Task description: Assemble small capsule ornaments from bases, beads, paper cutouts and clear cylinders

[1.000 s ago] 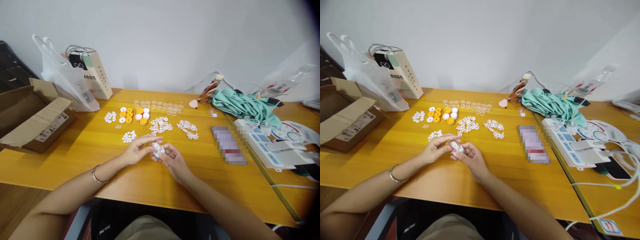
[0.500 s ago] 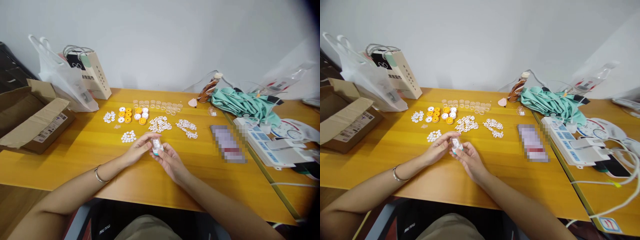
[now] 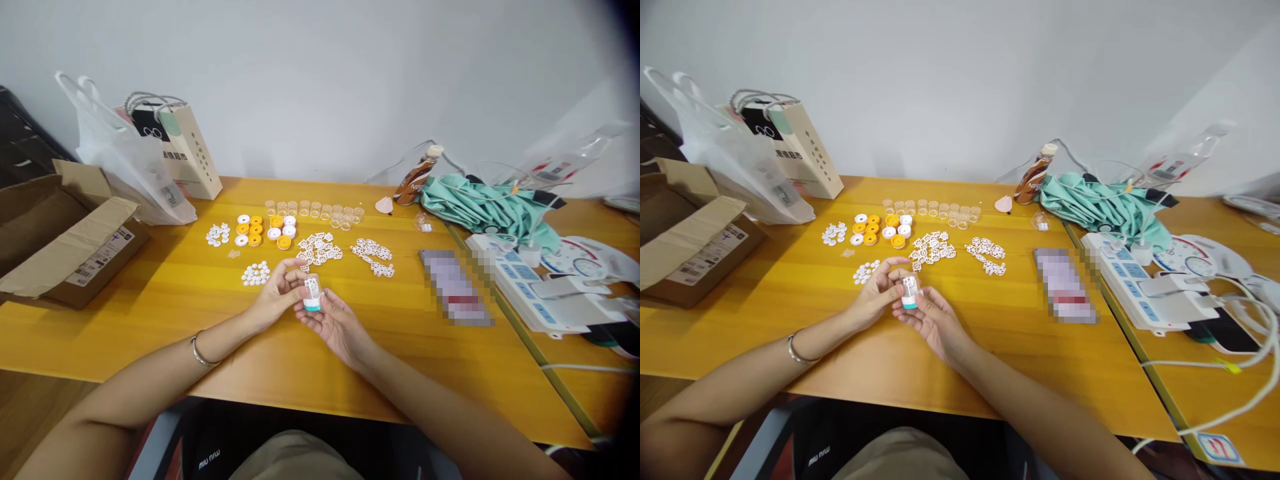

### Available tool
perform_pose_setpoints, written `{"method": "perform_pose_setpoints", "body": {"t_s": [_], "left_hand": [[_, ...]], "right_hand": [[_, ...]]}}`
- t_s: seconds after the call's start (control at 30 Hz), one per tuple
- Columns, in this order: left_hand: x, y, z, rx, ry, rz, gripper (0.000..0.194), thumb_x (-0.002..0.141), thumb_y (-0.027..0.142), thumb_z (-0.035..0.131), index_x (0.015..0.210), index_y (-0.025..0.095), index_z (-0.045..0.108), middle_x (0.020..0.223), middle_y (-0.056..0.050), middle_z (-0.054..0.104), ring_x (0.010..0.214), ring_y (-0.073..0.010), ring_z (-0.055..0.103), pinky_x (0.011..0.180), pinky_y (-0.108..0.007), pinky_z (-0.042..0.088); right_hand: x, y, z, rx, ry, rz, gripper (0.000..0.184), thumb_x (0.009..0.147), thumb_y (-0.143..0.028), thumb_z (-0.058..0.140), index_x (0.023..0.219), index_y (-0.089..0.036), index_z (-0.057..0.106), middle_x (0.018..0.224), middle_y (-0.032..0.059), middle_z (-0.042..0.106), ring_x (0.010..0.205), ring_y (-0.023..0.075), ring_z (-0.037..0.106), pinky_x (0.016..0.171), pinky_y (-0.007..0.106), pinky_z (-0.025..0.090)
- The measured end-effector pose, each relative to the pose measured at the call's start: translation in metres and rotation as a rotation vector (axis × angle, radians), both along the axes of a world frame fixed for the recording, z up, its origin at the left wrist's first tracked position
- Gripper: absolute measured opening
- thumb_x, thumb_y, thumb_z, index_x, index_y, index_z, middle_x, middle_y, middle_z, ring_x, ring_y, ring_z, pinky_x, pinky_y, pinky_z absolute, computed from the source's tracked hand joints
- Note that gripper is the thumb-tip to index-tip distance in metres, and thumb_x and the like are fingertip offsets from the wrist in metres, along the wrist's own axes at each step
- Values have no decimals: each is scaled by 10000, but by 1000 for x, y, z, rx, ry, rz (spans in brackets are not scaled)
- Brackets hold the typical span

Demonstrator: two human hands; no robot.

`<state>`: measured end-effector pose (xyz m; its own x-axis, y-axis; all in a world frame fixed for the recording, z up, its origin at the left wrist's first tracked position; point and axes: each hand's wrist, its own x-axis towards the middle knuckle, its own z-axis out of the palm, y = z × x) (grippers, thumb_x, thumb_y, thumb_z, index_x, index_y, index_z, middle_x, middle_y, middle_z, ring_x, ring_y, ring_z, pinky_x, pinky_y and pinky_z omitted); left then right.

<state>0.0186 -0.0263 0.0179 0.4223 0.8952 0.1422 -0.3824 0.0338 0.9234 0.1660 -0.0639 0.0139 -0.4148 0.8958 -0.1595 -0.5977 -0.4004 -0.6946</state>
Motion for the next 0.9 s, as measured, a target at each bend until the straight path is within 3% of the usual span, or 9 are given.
{"method": "perform_pose_setpoints", "body": {"t_s": [0.1,0.17,0.27,0.37,0.43,0.53,0.7,0.77,0.9], "left_hand": [[0,-2,1,-30,-6,-52,504,808,394,587,1229,224,370,1013,-89,600,846,-159,579,666,-246,462],[1,-2,1,7,-19,-31,546,759,434,632,1197,203,403,1042,-98,578,913,-173,561,687,-237,466],[1,-2,0,73,-32,33,530,696,345,719,1122,202,437,921,-44,590,784,-127,567,623,-195,456],[0,-2,1,20,-28,-43,460,811,337,598,1199,222,378,980,-75,606,736,-126,575,577,-208,450],[-1,-2,1,-3,-35,-62,456,830,379,561,1216,213,382,1087,-105,576,840,-150,574,612,-220,460],[-1,-2,1,31,-29,6,467,769,342,649,1160,209,432,1030,-68,596,828,-132,572,633,-206,453],[-3,2,0,-49,-37,-95,503,817,402,574,1247,227,380,1107,-104,603,904,-174,584,739,-286,452],[-3,3,-2,-59,-22,-59,471,781,426,614,1171,212,458,1106,-98,596,887,-166,578,691,-255,446],[-3,5,-5,-75,66,-24,278,728,334,693,919,162,586,843,-27,624,624,-90,529,566,-203,409]], "right_hand": [[0,-1,0,41,-22,25,261,764,-384,637,932,-199,562,869,44,685,795,142,647,854,322,474],[0,-1,0,60,-23,7,262,722,-327,691,919,-213,561,895,21,675,830,138,639,875,313,462],[0,-1,-1,39,6,21,236,716,-307,697,885,-212,563,853,4,665,792,125,631,824,284,476],[0,0,0,-12,34,72,253,782,-403,605,903,-182,588,769,30,661,698,120,613,714,258,491],[0,1,0,-27,22,41,261,758,-395,633,905,-182,597,786,34,665,715,128,612,722,265,490],[-1,2,0,-29,-7,-8,263,691,-318,713,893,-202,590,846,21,671,776,138,620,780,283,478],[-1,3,-4,-67,15,20,263,771,-423,612,883,-186,587,738,23,650,690,125,601,694,264,479],[-1,3,-5,-41,9,-21,247,731,-355,674,901,-207,572,797,12,656,743,128,611,748,274,472],[-1,4,-5,-18,11,-32,234,725,-326,684,890,-202,573,823,14,666,780,134,622,789,286,465]]}}
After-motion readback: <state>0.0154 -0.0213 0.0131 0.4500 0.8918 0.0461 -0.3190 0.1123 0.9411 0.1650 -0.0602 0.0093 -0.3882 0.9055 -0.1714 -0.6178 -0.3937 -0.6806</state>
